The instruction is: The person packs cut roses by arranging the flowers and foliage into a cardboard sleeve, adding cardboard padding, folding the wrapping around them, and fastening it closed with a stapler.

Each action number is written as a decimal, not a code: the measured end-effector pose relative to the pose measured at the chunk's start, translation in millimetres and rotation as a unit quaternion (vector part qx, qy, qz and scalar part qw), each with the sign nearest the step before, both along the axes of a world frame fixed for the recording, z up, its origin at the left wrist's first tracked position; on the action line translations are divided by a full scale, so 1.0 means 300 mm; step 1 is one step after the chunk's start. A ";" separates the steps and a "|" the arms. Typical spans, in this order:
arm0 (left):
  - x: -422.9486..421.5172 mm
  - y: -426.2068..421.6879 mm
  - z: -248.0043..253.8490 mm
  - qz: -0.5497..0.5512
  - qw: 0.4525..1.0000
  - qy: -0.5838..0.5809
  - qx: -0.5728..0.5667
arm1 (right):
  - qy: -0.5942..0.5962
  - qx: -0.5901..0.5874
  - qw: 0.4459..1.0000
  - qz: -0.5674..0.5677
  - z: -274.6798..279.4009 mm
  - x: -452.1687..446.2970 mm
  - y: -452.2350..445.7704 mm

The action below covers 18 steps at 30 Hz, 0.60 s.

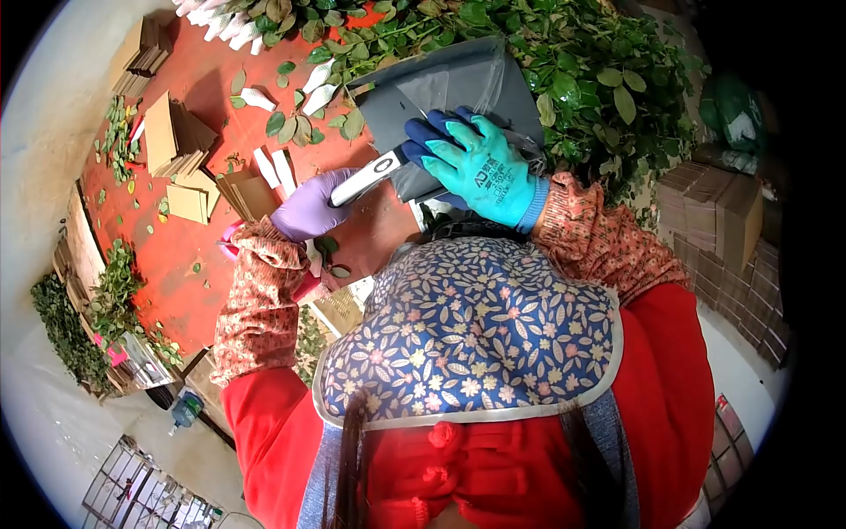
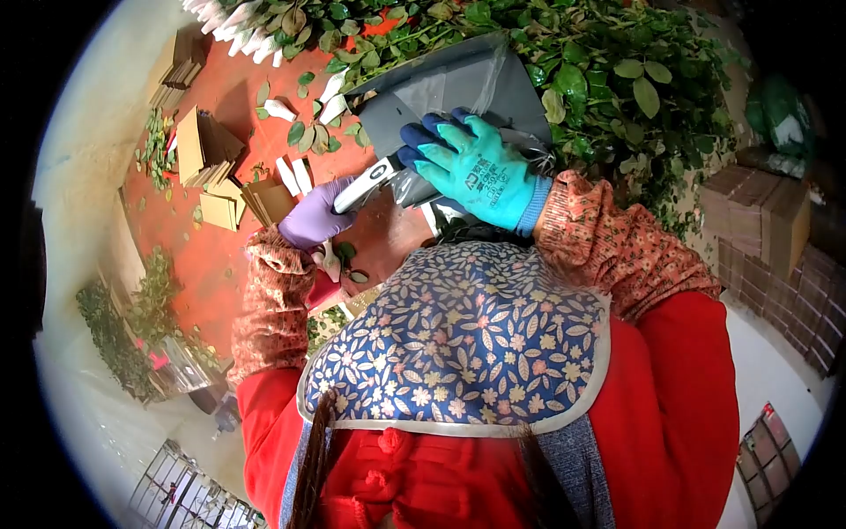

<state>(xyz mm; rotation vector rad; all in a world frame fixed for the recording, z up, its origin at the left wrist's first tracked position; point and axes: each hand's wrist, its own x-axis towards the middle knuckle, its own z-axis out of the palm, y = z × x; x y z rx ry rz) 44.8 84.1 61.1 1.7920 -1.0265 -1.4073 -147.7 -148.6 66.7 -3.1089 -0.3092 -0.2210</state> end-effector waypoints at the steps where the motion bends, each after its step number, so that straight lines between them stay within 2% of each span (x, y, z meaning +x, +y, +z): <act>1: 0.002 -0.011 0.012 -0.014 0.999 -0.025 0.024 | 0.001 0.001 1.000 0.002 0.002 0.001 0.002; 9: 0.025 -0.011 -0.032 0.010 0.996 -0.063 0.058 | -0.015 -0.002 1.000 -0.007 0.021 0.006 0.008; 12: 0.035 -0.019 -0.037 -0.013 0.994 -0.092 0.052 | -0.033 0.023 0.999 0.005 -0.002 0.006 0.006; 14: 0.021 -0.027 -0.048 -0.056 0.979 -0.183 0.073 | -0.030 0.018 0.999 0.008 0.005 0.010 0.004; 16: 0.020 -0.045 -0.027 -0.072 0.978 -0.173 0.087 | -0.023 0.016 0.999 0.019 0.020 0.006 0.009; 18: 0.043 -0.065 0.021 -0.106 0.977 -0.159 0.096 | 0.025 0.082 0.996 0.019 0.062 0.013 -0.001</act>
